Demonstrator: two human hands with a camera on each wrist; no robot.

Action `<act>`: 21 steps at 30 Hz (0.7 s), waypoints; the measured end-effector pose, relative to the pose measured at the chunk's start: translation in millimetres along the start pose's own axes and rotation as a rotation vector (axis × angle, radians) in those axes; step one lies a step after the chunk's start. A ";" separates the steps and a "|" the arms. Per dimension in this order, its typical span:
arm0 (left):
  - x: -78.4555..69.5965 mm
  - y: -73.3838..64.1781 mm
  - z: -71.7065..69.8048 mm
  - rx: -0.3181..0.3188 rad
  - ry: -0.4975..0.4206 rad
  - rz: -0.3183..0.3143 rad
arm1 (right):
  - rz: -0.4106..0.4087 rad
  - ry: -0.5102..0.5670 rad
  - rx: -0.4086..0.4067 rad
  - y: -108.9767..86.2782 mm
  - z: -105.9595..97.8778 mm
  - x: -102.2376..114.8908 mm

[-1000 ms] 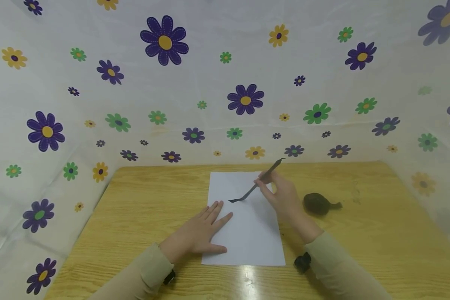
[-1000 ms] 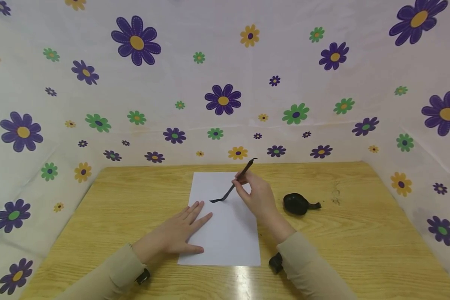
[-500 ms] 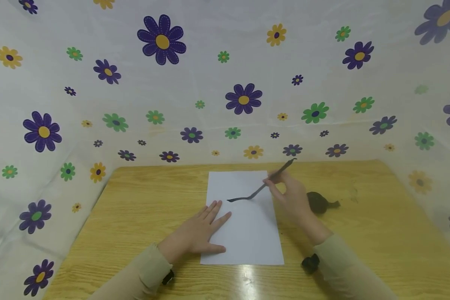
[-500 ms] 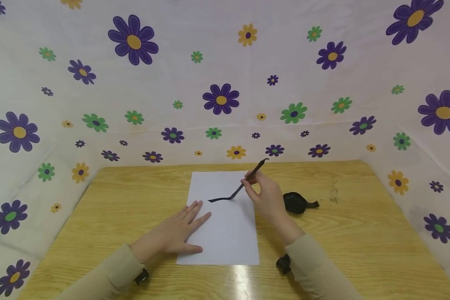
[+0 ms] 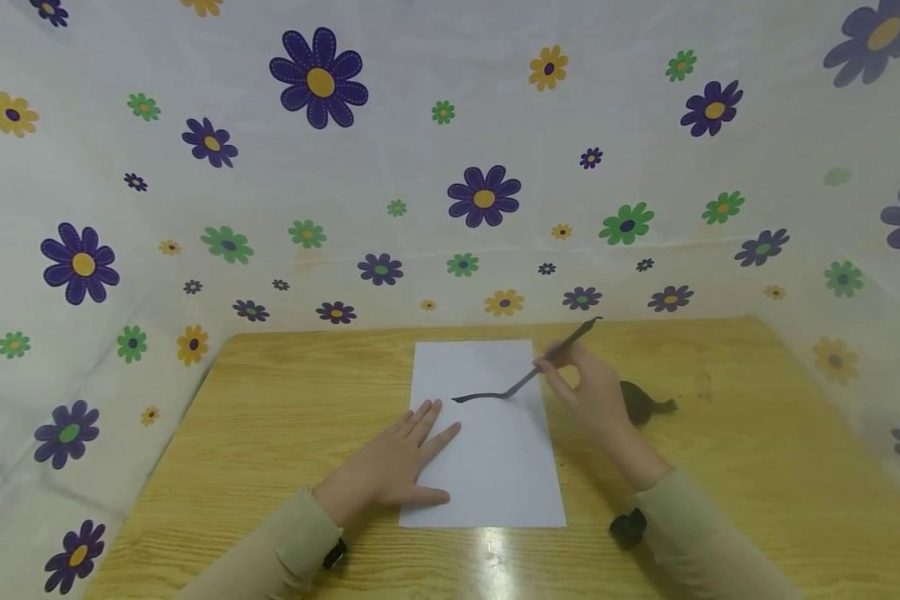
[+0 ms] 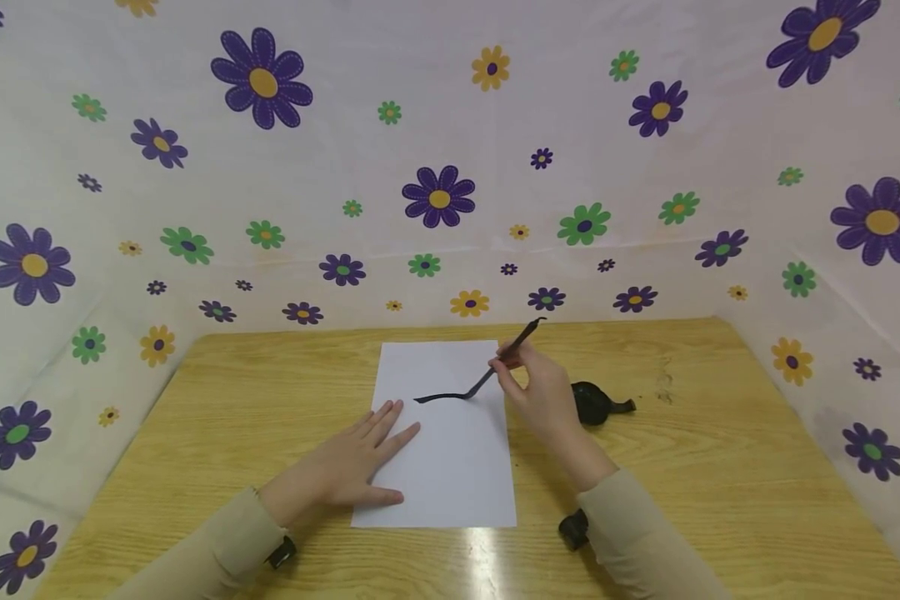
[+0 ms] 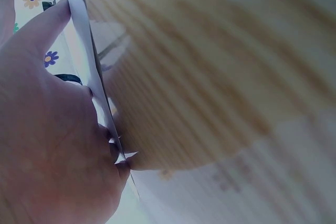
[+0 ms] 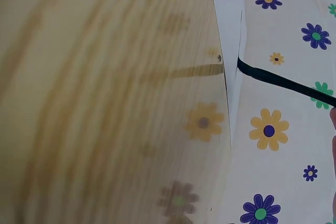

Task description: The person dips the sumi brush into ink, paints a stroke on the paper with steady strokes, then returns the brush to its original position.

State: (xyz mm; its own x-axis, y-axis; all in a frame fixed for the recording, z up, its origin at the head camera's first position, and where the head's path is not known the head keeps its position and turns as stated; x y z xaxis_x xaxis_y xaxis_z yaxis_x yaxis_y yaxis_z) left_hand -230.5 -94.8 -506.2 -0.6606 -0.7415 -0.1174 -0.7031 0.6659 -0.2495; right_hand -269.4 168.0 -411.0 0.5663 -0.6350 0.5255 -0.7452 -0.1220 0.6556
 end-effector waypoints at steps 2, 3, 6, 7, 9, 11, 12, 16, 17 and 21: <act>0.0 -0.1 -0.2 -0.001 0.000 0.000 | -0.001 -0.001 -0.001 -0.7 -1.4 -0.3; -0.1 -0.1 -0.5 -0.003 0.001 0.001 | 0.001 -0.001 0.000 -1.1 -1.9 -0.8; -0.5 0.1 -0.8 -0.002 0.004 0.003 | 0.013 -0.003 0.002 -2.0 -3.3 -2.4; -0.6 0.1 -0.9 -0.001 0.005 0.003 | 0.017 -0.006 0.002 -2.2 -3.6 -2.9; -0.6 0.4 -0.3 0.001 0.006 0.003 | 0.023 -0.007 0.005 -2.7 -4.1 -3.7; -0.3 0.7 0.3 0.003 0.007 0.003 | 0.024 -0.007 0.006 -2.9 -4.2 -3.7; -0.1 0.9 0.7 0.004 0.007 0.002 | 0.022 -0.007 0.007 -3.1 -4.2 -3.4; 0.1 0.6 1.1 0.004 0.006 0.001 | 0.004 -0.011 0.008 -2.6 -3.7 0.2; 0.2 0.6 1.2 0.004 0.006 0.002 | -0.003 -0.012 0.008 -2.0 -3.4 1.4; 0.1 0.4 0.4 0.002 0.008 0.003 | -0.016 -0.012 0.009 -0.2 -1.7 4.5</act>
State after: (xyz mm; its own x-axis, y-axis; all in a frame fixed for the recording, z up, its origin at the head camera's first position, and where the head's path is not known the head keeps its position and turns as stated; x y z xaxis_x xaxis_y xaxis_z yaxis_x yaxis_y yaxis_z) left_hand -230.8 -94.6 -506.7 -0.6648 -0.7389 -0.1102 -0.7005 0.6678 -0.2516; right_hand -266.2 166.5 -407.8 0.5744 -0.6416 0.5083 -0.7389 -0.1391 0.6593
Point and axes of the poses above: each hand's wrist, its own y-axis towards the middle knuckle, its own z-axis out of the palm, x = y × z, the point moved 7 cm from there along y, towards the middle knuckle, and after that the axes turned 1 degree about z, right-handed, at the moved point
